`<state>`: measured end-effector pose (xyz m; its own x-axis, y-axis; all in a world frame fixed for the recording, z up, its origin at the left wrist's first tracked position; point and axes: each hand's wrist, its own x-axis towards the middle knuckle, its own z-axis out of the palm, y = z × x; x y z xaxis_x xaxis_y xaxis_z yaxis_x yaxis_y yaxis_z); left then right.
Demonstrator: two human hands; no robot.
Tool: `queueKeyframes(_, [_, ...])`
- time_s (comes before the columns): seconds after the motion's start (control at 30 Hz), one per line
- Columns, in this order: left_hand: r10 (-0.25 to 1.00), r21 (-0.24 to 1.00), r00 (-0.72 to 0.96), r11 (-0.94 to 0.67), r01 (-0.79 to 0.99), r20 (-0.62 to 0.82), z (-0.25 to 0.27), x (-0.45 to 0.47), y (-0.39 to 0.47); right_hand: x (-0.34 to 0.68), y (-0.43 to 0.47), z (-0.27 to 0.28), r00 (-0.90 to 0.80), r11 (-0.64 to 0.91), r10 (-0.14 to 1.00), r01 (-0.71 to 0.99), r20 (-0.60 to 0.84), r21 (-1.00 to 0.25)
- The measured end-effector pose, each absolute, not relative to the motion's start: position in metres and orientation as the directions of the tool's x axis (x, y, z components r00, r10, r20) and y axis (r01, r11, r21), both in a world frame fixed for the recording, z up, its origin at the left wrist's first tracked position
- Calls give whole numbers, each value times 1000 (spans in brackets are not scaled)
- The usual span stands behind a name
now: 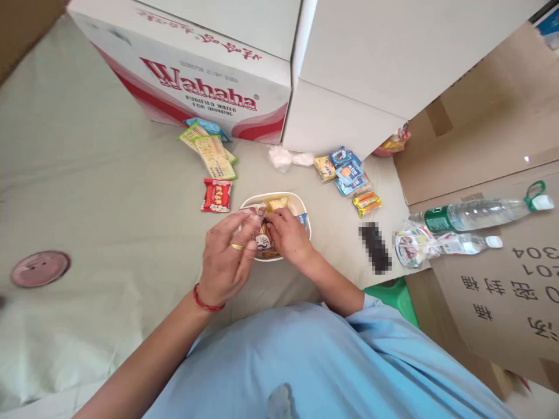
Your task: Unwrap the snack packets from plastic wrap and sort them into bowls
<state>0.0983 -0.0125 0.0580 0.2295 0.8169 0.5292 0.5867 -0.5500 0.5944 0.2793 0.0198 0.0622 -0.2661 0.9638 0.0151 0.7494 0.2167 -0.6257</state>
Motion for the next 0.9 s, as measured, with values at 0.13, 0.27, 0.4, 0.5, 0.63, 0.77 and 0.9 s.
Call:
queueKeyframes(0.13, [762,459,507,-648,608,403,53,117,-7,308,12,70,-155,265,964,642,217,-720])
queueKeyframes(0.27, [756,384,568,-655,651,326,40,121,-2,401,14,80,357,-101,899,733,254,-673])
queueKeyframes(0.4, [755,367,554,-655,660,351,38,119,-2,511,26,84,732,-703,681,663,27,-259])
queueKeyframes(0.5, [765,382,534,-643,664,359,39,120,-3,561,46,78,810,-820,571,555,-133,-138])
queueKeyframes(0.63, [774,397,527,-633,665,351,39,123,-5,575,82,58,798,-803,588,557,-132,-214])
queueKeyframes(0.77, [777,370,515,-627,686,362,39,125,-7,567,97,40,778,-737,626,562,-64,-375])
queueKeyframes(0.9, [780,374,508,-623,687,365,39,126,-8,561,77,35,763,-621,646,547,28,-562])
